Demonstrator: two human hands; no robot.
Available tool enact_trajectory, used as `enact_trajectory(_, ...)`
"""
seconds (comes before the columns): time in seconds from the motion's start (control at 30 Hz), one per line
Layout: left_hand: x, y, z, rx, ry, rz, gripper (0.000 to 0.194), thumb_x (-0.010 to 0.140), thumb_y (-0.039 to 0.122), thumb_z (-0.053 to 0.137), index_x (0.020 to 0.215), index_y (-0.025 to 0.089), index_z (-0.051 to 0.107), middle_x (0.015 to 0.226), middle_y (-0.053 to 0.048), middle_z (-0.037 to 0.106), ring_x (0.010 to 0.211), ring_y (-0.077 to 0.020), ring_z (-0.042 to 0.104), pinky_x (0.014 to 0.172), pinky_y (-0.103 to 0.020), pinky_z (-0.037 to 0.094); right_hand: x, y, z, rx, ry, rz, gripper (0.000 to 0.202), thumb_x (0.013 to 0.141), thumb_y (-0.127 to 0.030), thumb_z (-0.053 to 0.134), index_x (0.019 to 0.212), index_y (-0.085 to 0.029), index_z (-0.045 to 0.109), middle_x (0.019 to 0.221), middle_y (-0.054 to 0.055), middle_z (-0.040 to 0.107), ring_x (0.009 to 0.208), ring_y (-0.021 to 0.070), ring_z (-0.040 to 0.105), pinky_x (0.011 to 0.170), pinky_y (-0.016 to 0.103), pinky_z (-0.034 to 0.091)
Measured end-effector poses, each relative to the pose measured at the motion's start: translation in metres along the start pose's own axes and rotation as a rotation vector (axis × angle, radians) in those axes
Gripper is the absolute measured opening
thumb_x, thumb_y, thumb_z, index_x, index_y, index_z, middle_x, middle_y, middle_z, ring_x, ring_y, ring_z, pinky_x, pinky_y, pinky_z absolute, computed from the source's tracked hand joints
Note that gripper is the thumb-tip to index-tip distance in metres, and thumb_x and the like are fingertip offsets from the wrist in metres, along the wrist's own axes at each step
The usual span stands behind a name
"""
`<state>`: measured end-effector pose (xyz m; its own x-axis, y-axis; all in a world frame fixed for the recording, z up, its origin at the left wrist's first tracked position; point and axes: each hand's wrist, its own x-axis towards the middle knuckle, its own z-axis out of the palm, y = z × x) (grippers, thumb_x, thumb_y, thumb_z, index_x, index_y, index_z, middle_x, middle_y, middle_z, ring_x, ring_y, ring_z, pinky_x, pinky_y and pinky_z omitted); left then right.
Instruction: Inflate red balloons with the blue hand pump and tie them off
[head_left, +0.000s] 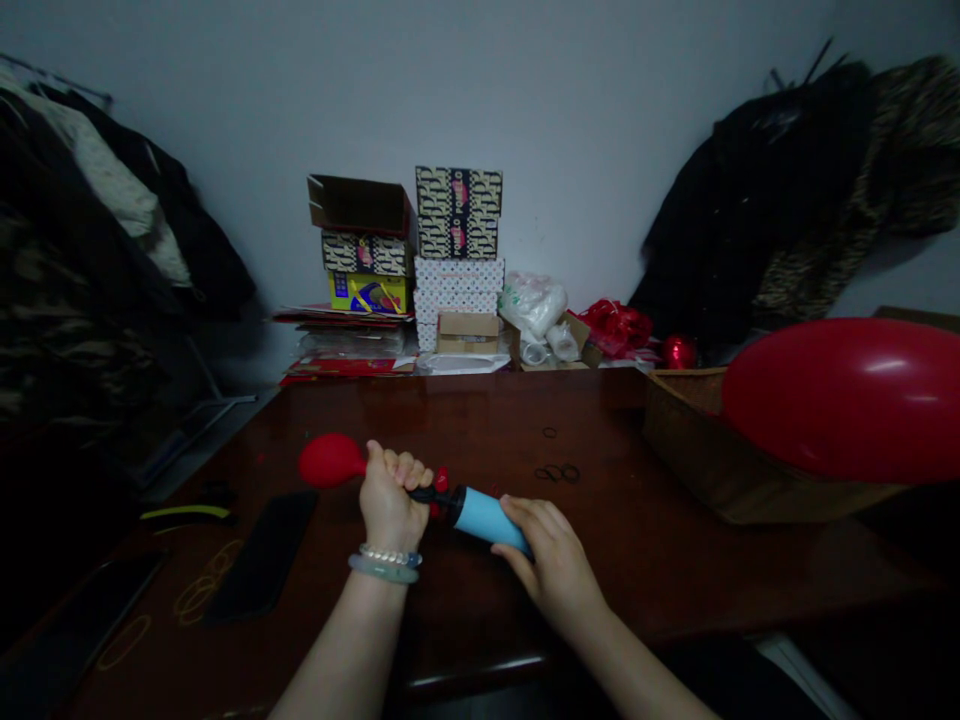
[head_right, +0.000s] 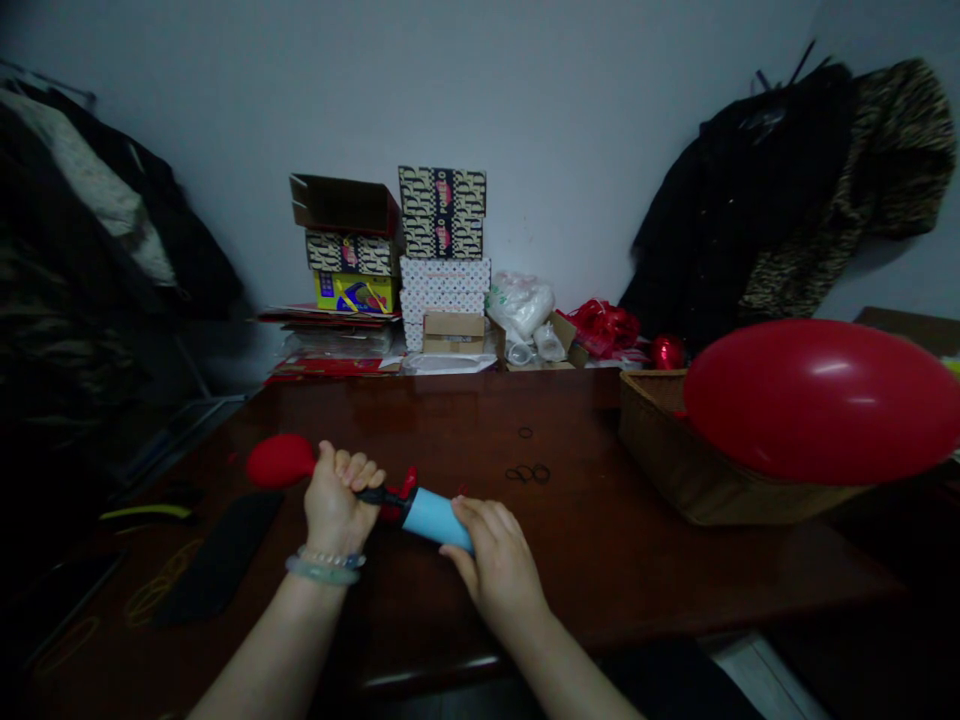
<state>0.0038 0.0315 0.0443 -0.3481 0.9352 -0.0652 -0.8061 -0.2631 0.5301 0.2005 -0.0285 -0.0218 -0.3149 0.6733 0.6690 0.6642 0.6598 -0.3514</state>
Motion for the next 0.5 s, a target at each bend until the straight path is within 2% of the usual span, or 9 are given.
enact_trajectory(0.3,0.016,0.03,-0.01,-0.035,0.01,0.036,0.053,0.088,0.047,0.049,0.053,0.018,0.02,0.04,0.007,0.023,0.033,-0.0051,0.023,0.036,-0.02,0.022,-0.003,0.016,-0.009,-0.044,-0.039,-0.005,0.047,0.086,-0.029,0.061,0.13,-0.02,0.049,0.121,0.011,0.061,0.11,0.0249,0.056,0.094,0.045,0.048)
enact_trajectory(0.5,0.017,0.026,-0.013,-0.032,-0.033,-0.01,0.053,0.087,0.045,0.051,0.053,0.018,0.021,0.041,0.007,0.024,0.033,-0.0053,0.022,0.036,-0.02,0.021,-0.006,0.01,-0.004,-0.036,-0.009,-0.007,0.045,0.085,-0.026,0.061,0.127,-0.017,0.05,0.117,0.013,0.061,0.106,0.0251,0.057,0.092,0.045,0.049)
